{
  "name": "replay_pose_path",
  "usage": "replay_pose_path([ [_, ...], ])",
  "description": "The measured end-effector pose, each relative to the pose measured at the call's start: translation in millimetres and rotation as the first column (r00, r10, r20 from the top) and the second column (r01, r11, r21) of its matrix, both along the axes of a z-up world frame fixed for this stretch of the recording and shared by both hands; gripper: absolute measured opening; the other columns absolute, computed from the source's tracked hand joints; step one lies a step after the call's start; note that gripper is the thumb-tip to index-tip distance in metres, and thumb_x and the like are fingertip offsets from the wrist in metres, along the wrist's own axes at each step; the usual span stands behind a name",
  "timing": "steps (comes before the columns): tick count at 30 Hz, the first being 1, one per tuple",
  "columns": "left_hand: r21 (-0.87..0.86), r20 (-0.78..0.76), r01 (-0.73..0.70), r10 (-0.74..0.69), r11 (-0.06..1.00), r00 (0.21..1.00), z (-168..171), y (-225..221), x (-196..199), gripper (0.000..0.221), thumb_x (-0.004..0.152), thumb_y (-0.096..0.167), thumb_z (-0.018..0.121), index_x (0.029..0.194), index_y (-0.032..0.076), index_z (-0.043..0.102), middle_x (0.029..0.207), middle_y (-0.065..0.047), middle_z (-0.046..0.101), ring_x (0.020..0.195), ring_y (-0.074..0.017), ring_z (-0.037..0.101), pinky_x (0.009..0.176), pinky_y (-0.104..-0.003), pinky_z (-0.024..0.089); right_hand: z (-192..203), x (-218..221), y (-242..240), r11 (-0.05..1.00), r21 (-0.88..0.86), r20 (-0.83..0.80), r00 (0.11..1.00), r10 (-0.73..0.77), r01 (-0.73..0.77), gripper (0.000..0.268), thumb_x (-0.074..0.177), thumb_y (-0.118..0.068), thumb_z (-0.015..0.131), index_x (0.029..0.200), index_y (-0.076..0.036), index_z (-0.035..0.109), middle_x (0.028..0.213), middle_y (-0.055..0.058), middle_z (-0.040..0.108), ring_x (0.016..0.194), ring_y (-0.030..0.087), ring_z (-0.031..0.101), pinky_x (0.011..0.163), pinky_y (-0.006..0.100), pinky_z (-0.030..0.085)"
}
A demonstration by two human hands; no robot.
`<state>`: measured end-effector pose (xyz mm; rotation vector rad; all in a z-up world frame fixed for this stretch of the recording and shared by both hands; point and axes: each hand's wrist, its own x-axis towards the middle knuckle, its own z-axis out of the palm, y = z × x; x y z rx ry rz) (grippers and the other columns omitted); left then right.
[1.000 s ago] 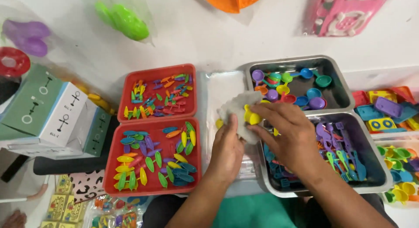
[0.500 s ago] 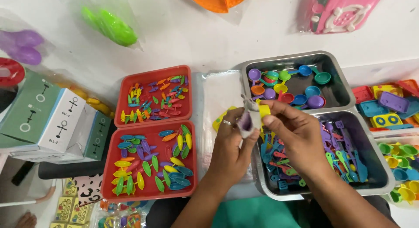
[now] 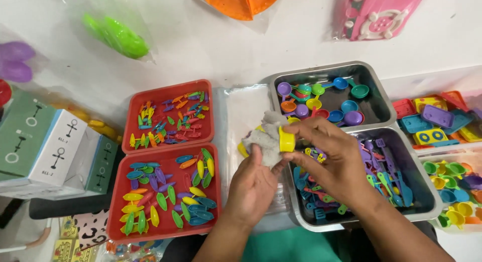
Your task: The person is seen sorting various colorful plastic toys into trays, wiping them individually with a white cloth, and then packing them into small plastic bags.
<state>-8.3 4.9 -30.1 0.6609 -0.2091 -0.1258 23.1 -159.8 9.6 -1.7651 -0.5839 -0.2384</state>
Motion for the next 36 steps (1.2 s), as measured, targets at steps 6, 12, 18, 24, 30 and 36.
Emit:
replay_pose_path([
  [6,0.803,0.292,-0.359,0.212,0.476,0.933,10.8,13.0,1.1,0.038,0.108,0.034,0.04,0.112,0.0,0.055,0.111,-0.013,0.042,0.104,-0.0236,0.04,0.087,-0.038,0.036,0.6,-6.7,14.7,0.968,-0.135,0.233,0.957,-0.176,0.211,0.046,0.077,-0.003,0.083,0.121,0.0,0.07,0.118,0.012,0.07,0.098,0.02,0.07,0.085,0.03,0.058],
  [12,0.753,0.557,-0.557,0.111,0.351,0.823,23.0,3.7,-2.3,0.038,0.107,0.02,0.042,0.135,-0.005,0.048,0.157,-0.022,0.035,0.151,-0.0385,0.031,0.121,-0.051,0.029,4.6,-5.6,9.7,0.992,-0.079,0.021,0.995,-0.099,0.101,0.045,0.078,-0.002,0.079,0.122,0.0,0.07,0.106,0.009,0.074,0.086,0.016,0.068,0.079,0.028,0.056],
  [18,0.33,-0.112,-0.31,0.363,0.891,0.925,-36.3,3.0,3.2,0.046,0.107,0.04,0.048,0.07,0.013,0.048,0.058,0.005,0.035,0.053,-0.0062,0.029,0.05,-0.026,0.024,5.9,-1.4,5.0,0.964,-0.2,0.194,0.972,-0.135,0.174,0.043,0.076,0.001,0.079,0.119,-0.001,0.072,0.119,0.011,0.073,0.091,0.019,0.072,0.078,0.029,0.058],
  [24,0.623,0.149,-0.487,0.518,0.612,0.842,-3.1,7.1,2.8,0.038,0.107,0.034,0.045,0.101,-0.001,0.06,0.077,-0.003,0.052,0.066,-0.0092,0.045,0.059,-0.026,0.038,19.4,-8.1,0.9,0.929,-0.166,0.288,0.917,-0.276,0.332,0.048,0.076,-0.001,0.084,0.122,0.002,0.07,0.117,0.014,0.071,0.095,0.022,0.068,0.086,0.033,0.055],
  [30,0.441,-0.07,-0.25,0.31,0.862,0.948,-33.5,-7.5,5.4,0.042,0.107,0.036,0.048,0.076,0.008,0.054,0.068,0.0,0.044,0.065,-0.009,0.042,0.06,-0.026,0.035,6.3,-8.3,14.5,0.944,-0.255,0.261,0.955,-0.141,0.209,0.04,0.08,-0.001,0.078,0.119,-0.002,0.072,0.122,0.011,0.065,0.092,0.019,0.068,0.075,0.028,0.056],
  [36,0.231,-0.208,-0.258,0.307,0.938,0.929,-39.7,-5.8,9.3,0.037,0.106,0.034,0.053,0.086,0.004,0.056,0.07,-0.002,0.046,0.066,-0.0087,0.043,0.062,-0.024,0.036,-3.9,-4.3,19.6,0.955,-0.213,0.218,0.963,-0.161,0.208,0.043,0.079,-0.002,0.08,0.122,-0.003,0.072,0.114,0.009,0.068,0.076,0.015,0.066,0.058,0.025,0.053],
])
